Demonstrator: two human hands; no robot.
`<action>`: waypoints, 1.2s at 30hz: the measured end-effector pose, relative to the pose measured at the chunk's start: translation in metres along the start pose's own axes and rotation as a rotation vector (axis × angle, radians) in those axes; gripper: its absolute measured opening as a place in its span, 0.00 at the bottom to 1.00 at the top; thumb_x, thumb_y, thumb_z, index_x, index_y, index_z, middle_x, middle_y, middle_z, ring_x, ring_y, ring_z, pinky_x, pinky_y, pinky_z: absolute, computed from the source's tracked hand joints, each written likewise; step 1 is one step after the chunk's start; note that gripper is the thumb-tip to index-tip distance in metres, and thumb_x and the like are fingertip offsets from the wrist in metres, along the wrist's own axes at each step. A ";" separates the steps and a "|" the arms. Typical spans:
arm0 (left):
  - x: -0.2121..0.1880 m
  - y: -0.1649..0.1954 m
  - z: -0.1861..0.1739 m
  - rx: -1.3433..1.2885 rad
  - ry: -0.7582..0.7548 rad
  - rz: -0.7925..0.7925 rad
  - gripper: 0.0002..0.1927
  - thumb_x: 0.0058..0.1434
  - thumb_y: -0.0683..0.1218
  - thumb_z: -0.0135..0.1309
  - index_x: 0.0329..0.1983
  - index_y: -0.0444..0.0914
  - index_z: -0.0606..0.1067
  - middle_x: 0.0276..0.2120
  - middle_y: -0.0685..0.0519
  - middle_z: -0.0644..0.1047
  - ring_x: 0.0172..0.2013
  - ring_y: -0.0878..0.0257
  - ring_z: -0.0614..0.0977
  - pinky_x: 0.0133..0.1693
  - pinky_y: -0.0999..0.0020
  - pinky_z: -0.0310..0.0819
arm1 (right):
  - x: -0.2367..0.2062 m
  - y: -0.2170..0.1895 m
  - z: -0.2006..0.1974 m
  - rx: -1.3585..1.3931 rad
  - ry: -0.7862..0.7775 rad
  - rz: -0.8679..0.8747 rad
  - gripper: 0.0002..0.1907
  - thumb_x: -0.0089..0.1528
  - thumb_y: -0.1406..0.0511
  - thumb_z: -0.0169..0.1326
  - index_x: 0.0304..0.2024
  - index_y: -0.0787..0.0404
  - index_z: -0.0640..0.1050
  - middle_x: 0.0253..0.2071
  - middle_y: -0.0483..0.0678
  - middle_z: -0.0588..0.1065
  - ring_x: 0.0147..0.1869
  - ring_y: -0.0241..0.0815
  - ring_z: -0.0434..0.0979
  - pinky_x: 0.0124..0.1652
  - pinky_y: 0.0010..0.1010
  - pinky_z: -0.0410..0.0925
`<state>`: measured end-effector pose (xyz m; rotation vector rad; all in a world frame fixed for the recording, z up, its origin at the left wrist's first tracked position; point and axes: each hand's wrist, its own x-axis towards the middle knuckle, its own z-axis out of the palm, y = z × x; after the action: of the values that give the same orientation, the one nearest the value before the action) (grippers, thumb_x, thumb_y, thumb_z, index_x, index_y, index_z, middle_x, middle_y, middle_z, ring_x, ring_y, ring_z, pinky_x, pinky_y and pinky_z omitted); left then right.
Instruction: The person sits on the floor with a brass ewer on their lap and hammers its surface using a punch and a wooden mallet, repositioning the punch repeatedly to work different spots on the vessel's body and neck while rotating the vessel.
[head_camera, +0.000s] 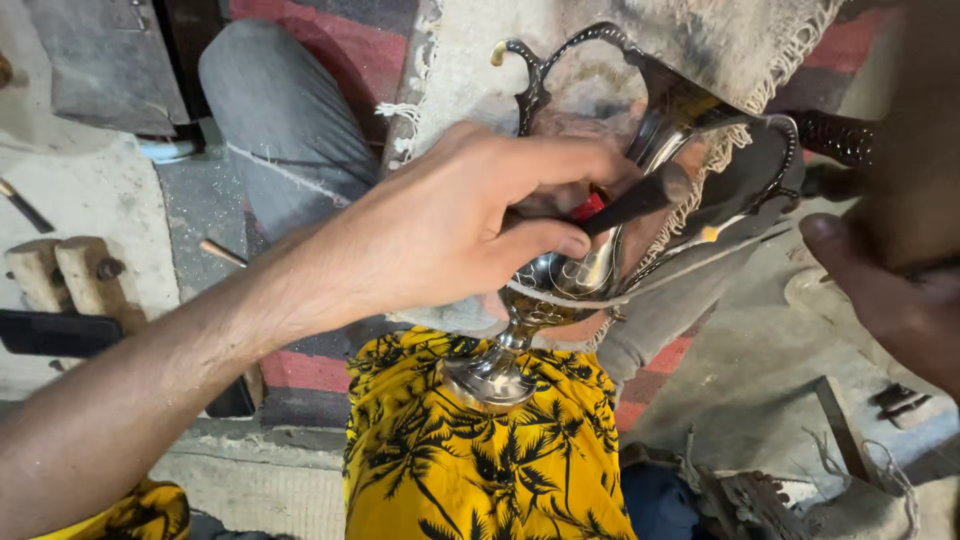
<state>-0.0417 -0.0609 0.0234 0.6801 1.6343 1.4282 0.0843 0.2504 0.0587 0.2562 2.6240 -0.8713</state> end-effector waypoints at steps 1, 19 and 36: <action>-0.002 0.002 0.001 0.016 0.023 0.016 0.21 0.63 0.38 0.58 0.60 0.34 0.72 0.43 0.48 0.84 0.29 0.64 0.88 0.28 0.70 0.81 | 0.003 0.001 -0.002 -0.002 -0.020 -0.009 0.10 0.64 0.73 0.63 0.45 0.69 0.75 0.34 0.50 0.77 0.32 0.38 0.78 0.33 0.29 0.70; -0.036 -0.002 0.053 -0.502 0.445 -0.138 0.23 0.69 0.33 0.53 0.66 0.32 0.64 0.47 0.47 0.82 0.45 0.67 0.85 0.25 0.75 0.84 | 0.106 0.004 -0.023 -0.057 -0.296 -0.194 0.14 0.64 0.72 0.61 0.51 0.66 0.75 0.39 0.52 0.79 0.38 0.41 0.81 0.37 0.33 0.74; -0.035 0.000 0.064 -0.534 0.641 -0.173 0.21 0.67 0.33 0.57 0.61 0.31 0.67 0.45 0.48 0.82 0.39 0.69 0.84 0.26 0.76 0.81 | 0.135 0.004 -0.014 0.061 -0.358 -0.187 0.17 0.65 0.69 0.60 0.55 0.67 0.75 0.48 0.55 0.78 0.49 0.43 0.82 0.47 0.35 0.75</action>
<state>0.0310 -0.0569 0.0318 -0.2487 1.5936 1.9584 -0.0428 0.2703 0.0139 -0.1232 2.3139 -0.9594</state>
